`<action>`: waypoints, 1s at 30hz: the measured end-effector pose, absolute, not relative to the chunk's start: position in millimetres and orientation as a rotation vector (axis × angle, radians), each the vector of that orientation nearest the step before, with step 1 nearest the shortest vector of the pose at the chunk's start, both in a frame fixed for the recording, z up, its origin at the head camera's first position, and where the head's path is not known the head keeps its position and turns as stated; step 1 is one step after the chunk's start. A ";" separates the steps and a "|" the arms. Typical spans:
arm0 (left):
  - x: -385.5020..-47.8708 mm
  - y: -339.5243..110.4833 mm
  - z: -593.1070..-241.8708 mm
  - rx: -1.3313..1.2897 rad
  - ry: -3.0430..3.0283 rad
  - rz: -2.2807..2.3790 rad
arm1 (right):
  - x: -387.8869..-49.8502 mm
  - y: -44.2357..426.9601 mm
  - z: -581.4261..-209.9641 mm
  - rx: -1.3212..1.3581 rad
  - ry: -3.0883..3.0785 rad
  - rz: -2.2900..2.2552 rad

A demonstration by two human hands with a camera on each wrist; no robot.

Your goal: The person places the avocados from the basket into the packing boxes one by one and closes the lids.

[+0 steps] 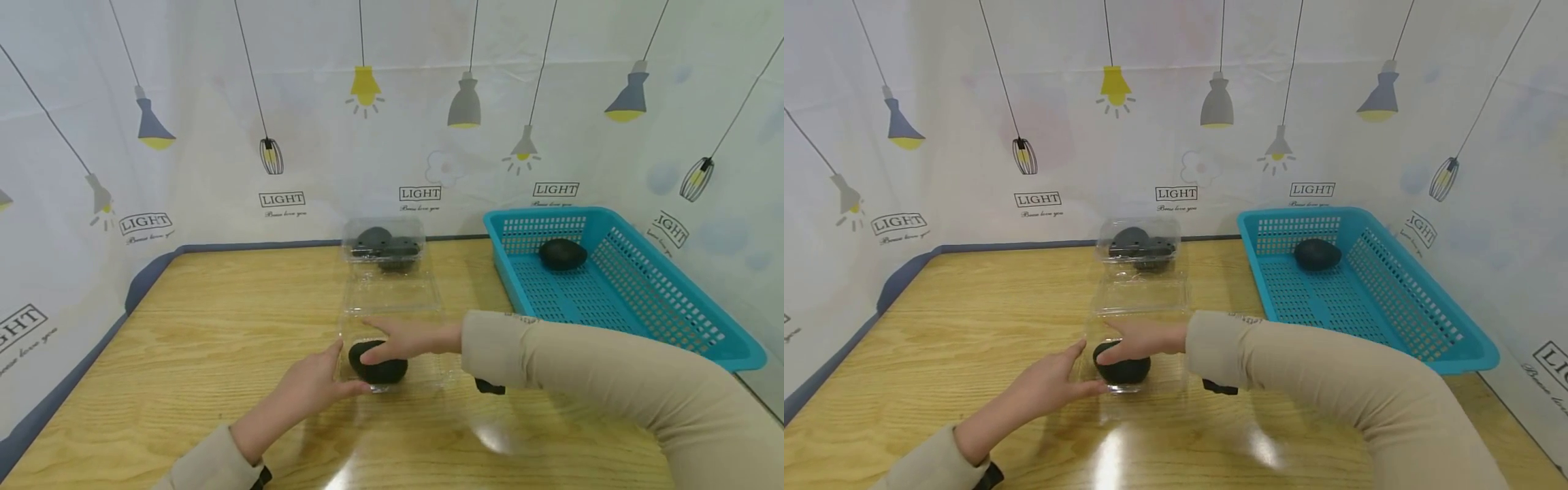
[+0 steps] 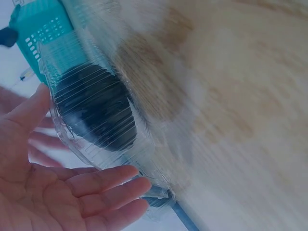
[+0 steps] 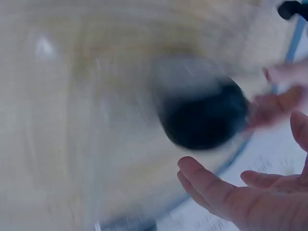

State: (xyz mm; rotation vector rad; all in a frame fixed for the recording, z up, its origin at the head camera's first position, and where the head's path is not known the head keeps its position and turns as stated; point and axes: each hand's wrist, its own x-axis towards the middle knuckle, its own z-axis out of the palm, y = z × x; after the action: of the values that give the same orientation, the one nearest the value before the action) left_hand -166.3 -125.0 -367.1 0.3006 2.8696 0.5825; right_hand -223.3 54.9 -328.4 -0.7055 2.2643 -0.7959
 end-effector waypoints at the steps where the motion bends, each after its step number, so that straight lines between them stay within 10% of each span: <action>1: -166.2 -124.9 -367.0 0.301 2.873 0.583 | -226.1 58.8 -320.6 -0.711 2.283 -0.793; 14: -165.1 -125.7 -365.2 0.268 2.860 0.581 | -300.8 161.8 -233.8 -0.438 2.644 -0.861; 30: -165.2 -124.6 -365.0 0.250 2.822 0.622 | -342.2 286.4 -260.2 -0.074 2.656 -1.081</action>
State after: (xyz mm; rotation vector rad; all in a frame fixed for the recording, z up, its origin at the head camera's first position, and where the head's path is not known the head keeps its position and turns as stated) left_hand -165.2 -124.6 -365.0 0.2500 2.8218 0.6225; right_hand -342.2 286.4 -260.2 -0.0739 2.6558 -1.0805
